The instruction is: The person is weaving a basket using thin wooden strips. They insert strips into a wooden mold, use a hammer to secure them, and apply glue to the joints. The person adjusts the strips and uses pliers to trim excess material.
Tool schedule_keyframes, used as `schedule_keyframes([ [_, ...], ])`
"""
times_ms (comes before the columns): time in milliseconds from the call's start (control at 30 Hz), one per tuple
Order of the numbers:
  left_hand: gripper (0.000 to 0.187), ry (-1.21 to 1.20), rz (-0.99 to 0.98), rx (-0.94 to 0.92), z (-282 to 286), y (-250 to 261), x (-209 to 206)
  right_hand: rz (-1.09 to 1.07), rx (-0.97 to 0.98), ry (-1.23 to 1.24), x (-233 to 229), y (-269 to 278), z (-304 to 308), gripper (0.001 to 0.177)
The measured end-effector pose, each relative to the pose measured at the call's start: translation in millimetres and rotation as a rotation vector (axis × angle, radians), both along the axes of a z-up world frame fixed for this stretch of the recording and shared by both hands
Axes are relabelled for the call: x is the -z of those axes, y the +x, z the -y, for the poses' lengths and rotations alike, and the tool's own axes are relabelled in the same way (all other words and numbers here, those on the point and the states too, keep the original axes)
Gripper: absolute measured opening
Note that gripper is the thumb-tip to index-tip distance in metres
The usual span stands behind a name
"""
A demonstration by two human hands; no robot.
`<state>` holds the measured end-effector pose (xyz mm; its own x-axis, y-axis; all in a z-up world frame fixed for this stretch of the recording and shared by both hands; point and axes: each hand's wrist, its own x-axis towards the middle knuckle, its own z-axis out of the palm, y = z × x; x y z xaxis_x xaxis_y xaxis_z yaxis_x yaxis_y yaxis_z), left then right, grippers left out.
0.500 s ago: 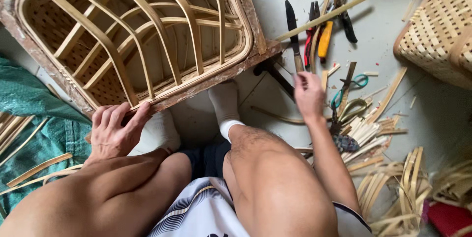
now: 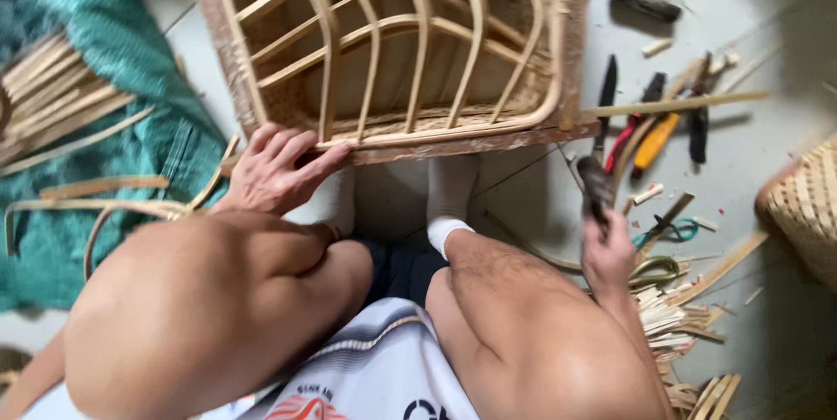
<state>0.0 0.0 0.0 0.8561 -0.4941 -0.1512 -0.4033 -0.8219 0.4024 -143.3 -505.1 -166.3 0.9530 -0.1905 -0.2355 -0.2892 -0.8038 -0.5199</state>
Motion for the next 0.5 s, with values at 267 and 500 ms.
schedule_keyframes([
  [267, 0.041, 0.112, -0.584, -0.256, 35, 34, -127, 0.206, -0.889, 0.337, -104, 125, -100, 0.037],
  [500, 0.070, -0.328, -0.120, -0.050, -21, 7, -34, 0.027, -0.973, 0.303, -104, 161, -177, 0.041],
])
